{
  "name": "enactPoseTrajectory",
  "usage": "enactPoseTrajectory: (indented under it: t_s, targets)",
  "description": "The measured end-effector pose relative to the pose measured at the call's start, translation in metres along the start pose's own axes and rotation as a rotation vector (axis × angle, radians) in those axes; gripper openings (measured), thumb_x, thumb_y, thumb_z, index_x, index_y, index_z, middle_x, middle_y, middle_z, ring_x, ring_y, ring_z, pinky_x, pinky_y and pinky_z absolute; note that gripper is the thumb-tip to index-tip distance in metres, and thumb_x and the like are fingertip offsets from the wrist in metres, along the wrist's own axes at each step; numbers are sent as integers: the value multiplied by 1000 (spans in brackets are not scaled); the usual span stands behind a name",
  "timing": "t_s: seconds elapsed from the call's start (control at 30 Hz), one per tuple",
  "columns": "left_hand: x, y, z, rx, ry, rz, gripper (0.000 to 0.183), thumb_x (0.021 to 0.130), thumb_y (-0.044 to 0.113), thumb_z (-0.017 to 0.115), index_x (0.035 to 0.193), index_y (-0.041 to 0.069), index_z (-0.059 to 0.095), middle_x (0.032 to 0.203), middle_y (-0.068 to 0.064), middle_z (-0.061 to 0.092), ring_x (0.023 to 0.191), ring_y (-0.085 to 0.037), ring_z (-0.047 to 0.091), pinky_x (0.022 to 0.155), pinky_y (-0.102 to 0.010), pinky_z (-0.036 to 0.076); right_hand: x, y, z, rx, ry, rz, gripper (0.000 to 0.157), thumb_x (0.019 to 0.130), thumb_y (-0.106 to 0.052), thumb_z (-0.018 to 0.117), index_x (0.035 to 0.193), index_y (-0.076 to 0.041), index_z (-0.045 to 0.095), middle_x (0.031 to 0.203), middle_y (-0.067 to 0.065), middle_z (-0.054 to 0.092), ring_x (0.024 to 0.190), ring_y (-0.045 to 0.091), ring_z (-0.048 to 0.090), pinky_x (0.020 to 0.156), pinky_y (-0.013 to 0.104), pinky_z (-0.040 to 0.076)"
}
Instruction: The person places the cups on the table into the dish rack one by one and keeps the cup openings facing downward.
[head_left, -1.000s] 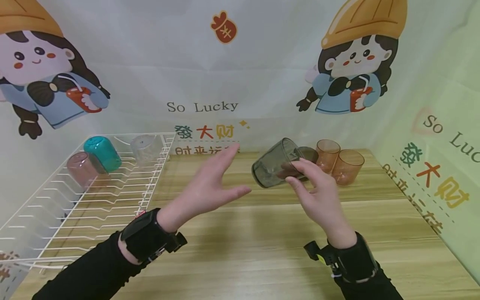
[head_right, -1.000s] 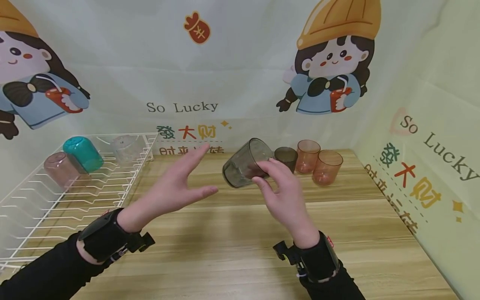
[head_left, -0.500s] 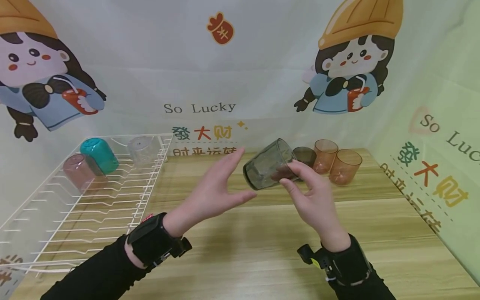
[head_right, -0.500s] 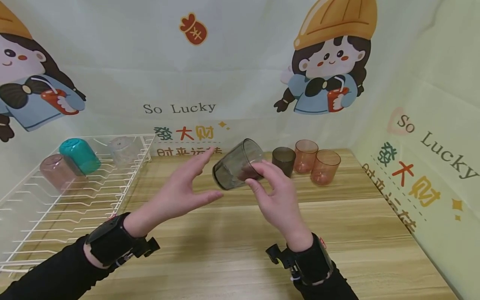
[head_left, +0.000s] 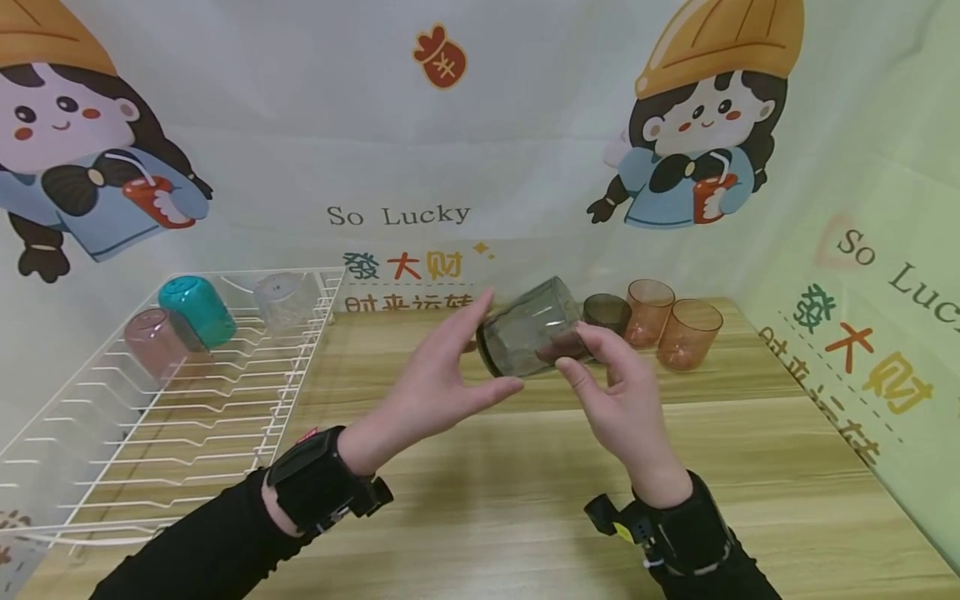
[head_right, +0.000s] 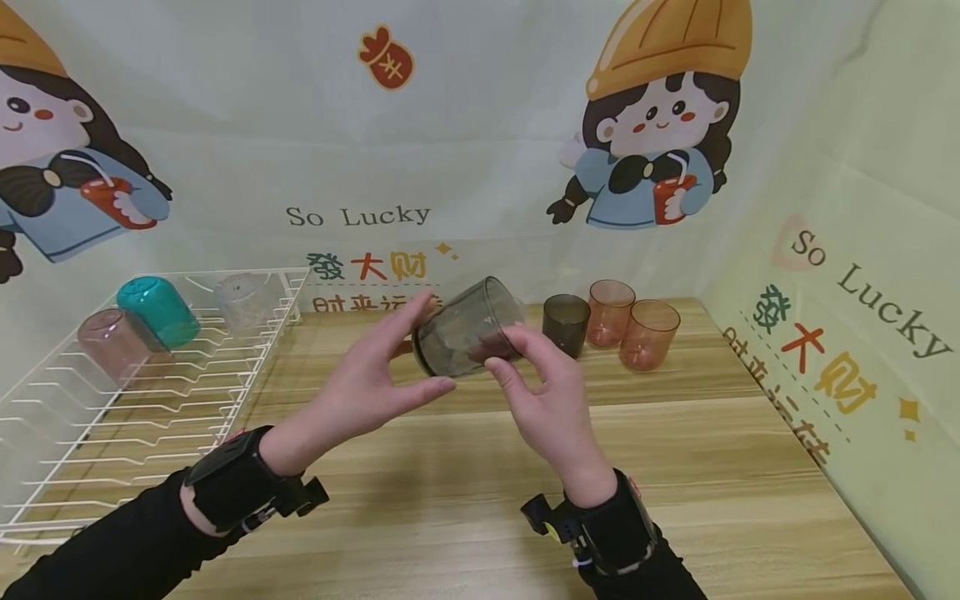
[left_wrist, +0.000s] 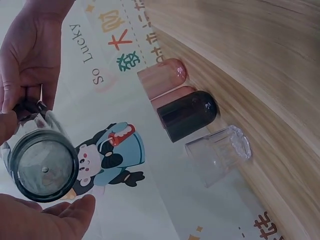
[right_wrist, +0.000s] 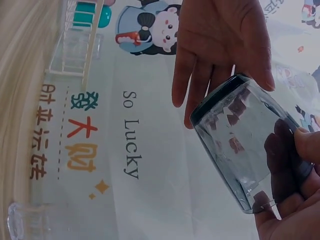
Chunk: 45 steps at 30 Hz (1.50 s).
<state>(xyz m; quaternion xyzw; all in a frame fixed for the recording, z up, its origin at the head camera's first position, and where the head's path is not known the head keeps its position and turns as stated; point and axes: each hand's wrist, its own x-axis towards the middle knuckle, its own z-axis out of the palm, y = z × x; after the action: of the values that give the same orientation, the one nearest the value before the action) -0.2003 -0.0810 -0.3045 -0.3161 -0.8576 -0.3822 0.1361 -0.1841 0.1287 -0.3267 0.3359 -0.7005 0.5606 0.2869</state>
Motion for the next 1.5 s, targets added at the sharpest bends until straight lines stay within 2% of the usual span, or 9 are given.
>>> enactPoseTrajectory:
  t_s: [0.17, 0.43, 0.6, 0.7, 0.93, 1.17, 1.37, 1.5]
  targets:
    - [1, 2, 1, -88, 32, 6, 93, 76, 30, 76, 149, 10, 21, 135, -2, 44, 115, -9, 43, 88, -25, 46, 0, -2, 1, 51, 14, 28, 24, 85, 7, 59, 108, 5, 60, 97, 9, 65, 94, 23, 57, 81, 30, 48]
    - [0, 5, 4, -269, 51, -31, 83, 78, 21, 75, 147, 12, 29, 134, -2, 43, 111, -11, 48, 85, -24, 48, 0, -3, 3, 113, 40, 42, 18, 87, 5, 57, 105, 7, 57, 95, 13, 63, 91, 24, 58, 78, 29, 49]
    - [1, 6, 5, -347, 83, 2, 74, 78, 15, 74, 141, 12, 37, 128, -2, 46, 107, -13, 51, 83, -25, 49, 0, -4, 4, 136, 55, 70, 17, 88, 3, 57, 105, 7, 56, 96, 13, 63, 92, 25, 59, 81, 29, 49]
    - [0, 10, 3, -375, 100, 18, 72, 76, 9, 75, 139, 9, 40, 125, -5, 48, 105, -15, 52, 83, -27, 50, 0, -4, 4, 154, 59, 77, 18, 89, 2, 56, 106, 7, 55, 95, 13, 64, 92, 25, 59, 82, 30, 49]
    - [-3, 35, -10, -392, 122, 25, 67, 74, -3, 73, 133, -5, 42, 121, -17, 50, 101, -21, 54, 82, -32, 51, -1, -2, 6, 199, 45, 74, 19, 89, 3, 56, 107, 8, 54, 98, 14, 63, 94, 27, 58, 83, 31, 49]
    - [-6, 42, -17, -360, 109, 3, 64, 74, -2, 73, 132, -6, 44, 118, -15, 52, 98, -20, 54, 79, -32, 52, -1, -2, 7, 192, 15, 53, 23, 89, -1, 57, 110, 8, 54, 102, 15, 62, 96, 26, 56, 85, 30, 46]
    - [-8, 45, -22, -330, 113, 9, 63, 74, 0, 73, 131, -5, 45, 117, -14, 52, 98, -18, 53, 78, -31, 53, -2, 0, 4, 209, -7, 30, 35, 90, -13, 61, 116, 9, 51, 111, 15, 59, 104, 29, 53, 95, 36, 40]
    - [-9, 44, -24, -331, 136, 13, 63, 73, -1, 74, 129, -6, 46, 116, -14, 53, 98, -18, 53, 76, -31, 53, -3, 0, 1, 195, -11, 25, 38, 89, -9, 61, 120, 8, 50, 118, 12, 58, 111, 30, 49, 99, 39, 35]
